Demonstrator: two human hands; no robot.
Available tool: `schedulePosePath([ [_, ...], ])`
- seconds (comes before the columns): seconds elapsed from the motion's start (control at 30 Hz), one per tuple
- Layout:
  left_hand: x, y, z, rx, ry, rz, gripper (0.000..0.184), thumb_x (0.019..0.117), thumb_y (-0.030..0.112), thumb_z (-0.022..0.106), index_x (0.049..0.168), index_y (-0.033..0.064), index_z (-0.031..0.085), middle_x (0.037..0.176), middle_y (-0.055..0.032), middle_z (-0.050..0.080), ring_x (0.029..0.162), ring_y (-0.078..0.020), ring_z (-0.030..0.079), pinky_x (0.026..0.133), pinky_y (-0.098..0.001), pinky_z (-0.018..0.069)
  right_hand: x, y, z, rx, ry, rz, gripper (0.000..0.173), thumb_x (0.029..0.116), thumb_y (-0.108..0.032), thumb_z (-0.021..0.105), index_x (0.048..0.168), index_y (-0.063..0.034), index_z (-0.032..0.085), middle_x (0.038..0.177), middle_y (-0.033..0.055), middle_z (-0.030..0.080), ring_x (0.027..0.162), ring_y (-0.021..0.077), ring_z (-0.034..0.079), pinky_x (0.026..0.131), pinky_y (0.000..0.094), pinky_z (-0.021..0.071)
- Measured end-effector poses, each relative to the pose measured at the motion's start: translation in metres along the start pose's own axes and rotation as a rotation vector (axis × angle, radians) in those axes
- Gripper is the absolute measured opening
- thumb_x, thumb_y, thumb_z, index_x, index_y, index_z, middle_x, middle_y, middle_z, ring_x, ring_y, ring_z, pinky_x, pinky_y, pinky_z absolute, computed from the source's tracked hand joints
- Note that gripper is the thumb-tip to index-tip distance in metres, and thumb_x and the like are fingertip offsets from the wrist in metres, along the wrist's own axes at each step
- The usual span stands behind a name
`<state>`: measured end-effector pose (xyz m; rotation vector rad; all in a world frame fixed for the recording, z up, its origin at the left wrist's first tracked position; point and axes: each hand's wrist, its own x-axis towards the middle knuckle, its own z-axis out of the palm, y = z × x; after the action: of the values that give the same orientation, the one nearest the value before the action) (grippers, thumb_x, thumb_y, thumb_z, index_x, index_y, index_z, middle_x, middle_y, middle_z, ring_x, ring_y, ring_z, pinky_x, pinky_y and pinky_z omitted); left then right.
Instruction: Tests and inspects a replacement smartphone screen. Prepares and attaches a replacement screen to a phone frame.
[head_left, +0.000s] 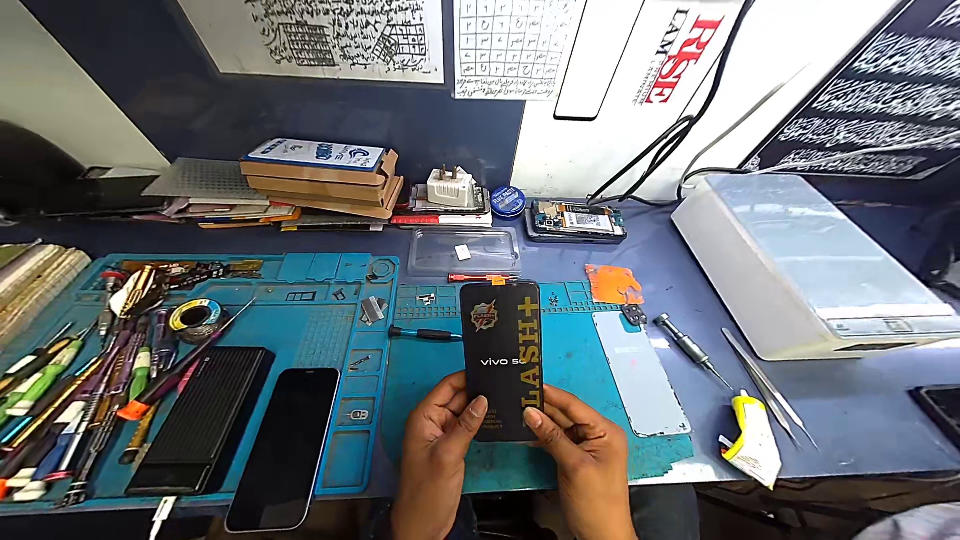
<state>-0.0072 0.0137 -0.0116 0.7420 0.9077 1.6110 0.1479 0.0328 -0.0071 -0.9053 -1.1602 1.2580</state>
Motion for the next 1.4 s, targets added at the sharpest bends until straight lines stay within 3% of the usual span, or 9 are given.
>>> schedulePosePath([
  [0.23, -0.003, -0.01, -0.001, 0.118, -0.023, 0.155, 0.029, 0.0989, -0.004, 0.055, 0.127, -0.0126, 0.058, 0.11, -0.0199, 0.074, 0.099, -0.0244, 0.074, 0.089, -0.038, 0.0626, -0.002, 0.0, -0.007, 0.034, -0.071, 0.024, 0.026, 0.0944, 0.01, 0.062, 0.12, 0.0122, 0.067, 0.103, 0.0184, 0.077, 0.088, 0.0241, 0.078, 0.075, 0.0378, 0.0672],
  [0.63, -0.005, -0.012, -0.004, 0.134, -0.118, 0.206, 0.032, 0.1014, -0.001, 0.055, 0.13, -0.0141, 0.054, 0.113, -0.0185, 0.073, 0.102, -0.0228, 0.074, 0.092, -0.0381, 0.0616, -0.005, 0.003, -0.012, 0.023, -0.074, -0.035, 0.026, 0.0941, 0.009, 0.064, 0.12, 0.0094, 0.068, 0.103, 0.0146, 0.078, 0.089, 0.0199, 0.078, 0.078, 0.0337, 0.066],
  [0.83, -0.009, -0.01, -0.013, 0.043, -0.21, 0.128, 0.046, 0.1096, 0.029, 0.045, 0.136, -0.0054, 0.059, 0.124, -0.0176, 0.07, 0.112, -0.0232, 0.07, 0.098, -0.0412, 0.0586, -0.002, -0.004, -0.017, 0.174, -0.035, 0.146, 0.024, 0.0946, 0.004, 0.065, 0.118, 0.0073, 0.07, 0.098, 0.0198, 0.077, 0.082, 0.0254, 0.078, 0.066, 0.0406, 0.0672],
  [1.1, -0.01, -0.009, -0.013, 0.058, -0.21, 0.102, 0.04, 0.1061, 0.014, 0.053, 0.141, -0.0035, 0.057, 0.125, -0.0197, 0.069, 0.114, -0.0238, 0.069, 0.101, -0.04, 0.0556, 0.009, -0.011, -0.024, 0.316, -0.094, 0.329, 0.025, 0.0952, -0.007, 0.07, 0.117, 0.0059, 0.072, 0.102, 0.0264, 0.073, 0.079, 0.0266, 0.077, 0.062, 0.0385, 0.0666],
  [1.4, -0.009, -0.007, -0.012, 0.052, -0.206, 0.072, 0.042, 0.1068, 0.016, 0.051, 0.144, -0.0029, 0.054, 0.13, -0.0208, 0.067, 0.116, -0.0267, 0.068, 0.103, -0.0426, 0.055, 0.008, -0.01, -0.025, 0.316, -0.126, 0.325, 0.027, 0.0962, -0.011, 0.071, 0.119, 0.0043, 0.072, 0.103, 0.0265, 0.073, 0.079, 0.0265, 0.077, 0.062, 0.0386, 0.0665],
])
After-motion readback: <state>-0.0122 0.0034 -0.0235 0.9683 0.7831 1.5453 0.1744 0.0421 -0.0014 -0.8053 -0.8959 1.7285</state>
